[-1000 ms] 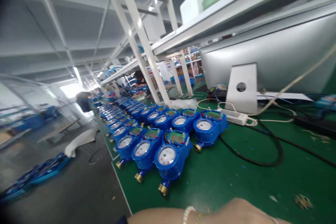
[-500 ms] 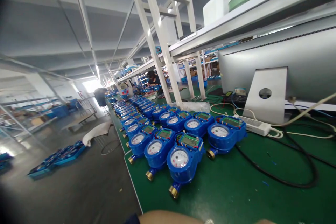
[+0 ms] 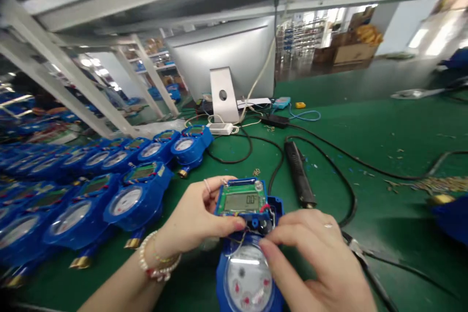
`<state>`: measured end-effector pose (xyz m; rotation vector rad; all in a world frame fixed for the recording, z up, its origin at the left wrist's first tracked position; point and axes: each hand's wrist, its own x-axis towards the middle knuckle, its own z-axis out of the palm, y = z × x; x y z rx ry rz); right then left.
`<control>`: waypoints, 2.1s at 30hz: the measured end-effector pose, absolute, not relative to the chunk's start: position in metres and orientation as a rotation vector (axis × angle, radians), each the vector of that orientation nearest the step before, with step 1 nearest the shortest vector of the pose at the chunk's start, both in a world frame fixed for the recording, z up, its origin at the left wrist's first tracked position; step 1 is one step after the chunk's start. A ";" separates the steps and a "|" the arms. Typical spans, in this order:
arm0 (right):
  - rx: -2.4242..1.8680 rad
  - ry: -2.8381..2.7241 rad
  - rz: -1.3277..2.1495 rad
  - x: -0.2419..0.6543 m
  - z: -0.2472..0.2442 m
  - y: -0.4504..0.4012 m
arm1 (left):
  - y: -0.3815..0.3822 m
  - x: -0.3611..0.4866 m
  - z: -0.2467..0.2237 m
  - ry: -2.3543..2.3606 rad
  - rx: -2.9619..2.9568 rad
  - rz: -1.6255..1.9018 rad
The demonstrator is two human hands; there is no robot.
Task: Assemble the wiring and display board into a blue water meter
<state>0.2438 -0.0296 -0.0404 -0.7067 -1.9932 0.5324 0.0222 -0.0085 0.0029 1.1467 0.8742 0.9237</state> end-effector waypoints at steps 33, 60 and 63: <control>-1.180 -2.214 0.359 0.189 -0.016 -0.060 | -0.005 0.030 0.005 1.168 1.401 0.868; -1.206 -2.101 0.443 0.212 -0.001 -0.046 | -0.010 0.026 -0.003 1.164 1.462 0.909; -1.151 -2.103 0.413 0.219 -0.007 -0.038 | -0.010 0.027 -0.005 1.071 1.388 0.962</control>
